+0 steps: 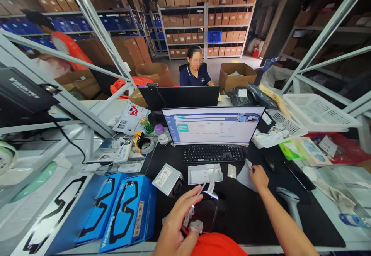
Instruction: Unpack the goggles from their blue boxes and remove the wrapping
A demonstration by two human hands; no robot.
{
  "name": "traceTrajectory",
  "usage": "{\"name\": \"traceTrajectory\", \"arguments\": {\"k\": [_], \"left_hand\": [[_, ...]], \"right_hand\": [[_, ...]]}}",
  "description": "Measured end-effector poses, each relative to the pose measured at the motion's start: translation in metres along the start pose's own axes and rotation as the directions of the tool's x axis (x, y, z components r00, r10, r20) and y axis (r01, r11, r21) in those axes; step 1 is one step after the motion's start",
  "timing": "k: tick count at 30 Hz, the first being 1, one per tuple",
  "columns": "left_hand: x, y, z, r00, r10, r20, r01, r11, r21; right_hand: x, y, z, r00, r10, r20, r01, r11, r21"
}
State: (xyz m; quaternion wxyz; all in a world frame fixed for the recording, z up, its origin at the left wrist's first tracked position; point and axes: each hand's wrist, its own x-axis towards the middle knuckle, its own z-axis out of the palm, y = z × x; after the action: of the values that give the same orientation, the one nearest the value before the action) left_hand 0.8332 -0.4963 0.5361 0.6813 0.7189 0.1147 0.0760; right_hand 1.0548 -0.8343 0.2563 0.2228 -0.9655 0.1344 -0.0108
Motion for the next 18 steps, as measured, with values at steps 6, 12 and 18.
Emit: {"name": "traceTrajectory", "arguments": {"k": [6,12,18], "left_hand": [[0.006,-0.003,-0.016,0.988,-0.025,0.155,0.015,0.998,0.063],[0.009,-0.011,-0.027,0.963,-0.036,0.266,0.015,0.997,0.079],[0.009,-0.016,-0.032,0.943,0.01,0.332,-0.062,0.987,0.148]], "right_hand": [[-0.012,-0.002,-0.022,0.978,0.1,-0.185,-0.054,0.97,0.236],[-0.039,0.0,-0.033,0.974,0.149,-0.172,-0.061,0.897,0.437],[-0.056,0.004,-0.022,0.96,0.256,-0.11,-0.16,0.831,0.533]]}}
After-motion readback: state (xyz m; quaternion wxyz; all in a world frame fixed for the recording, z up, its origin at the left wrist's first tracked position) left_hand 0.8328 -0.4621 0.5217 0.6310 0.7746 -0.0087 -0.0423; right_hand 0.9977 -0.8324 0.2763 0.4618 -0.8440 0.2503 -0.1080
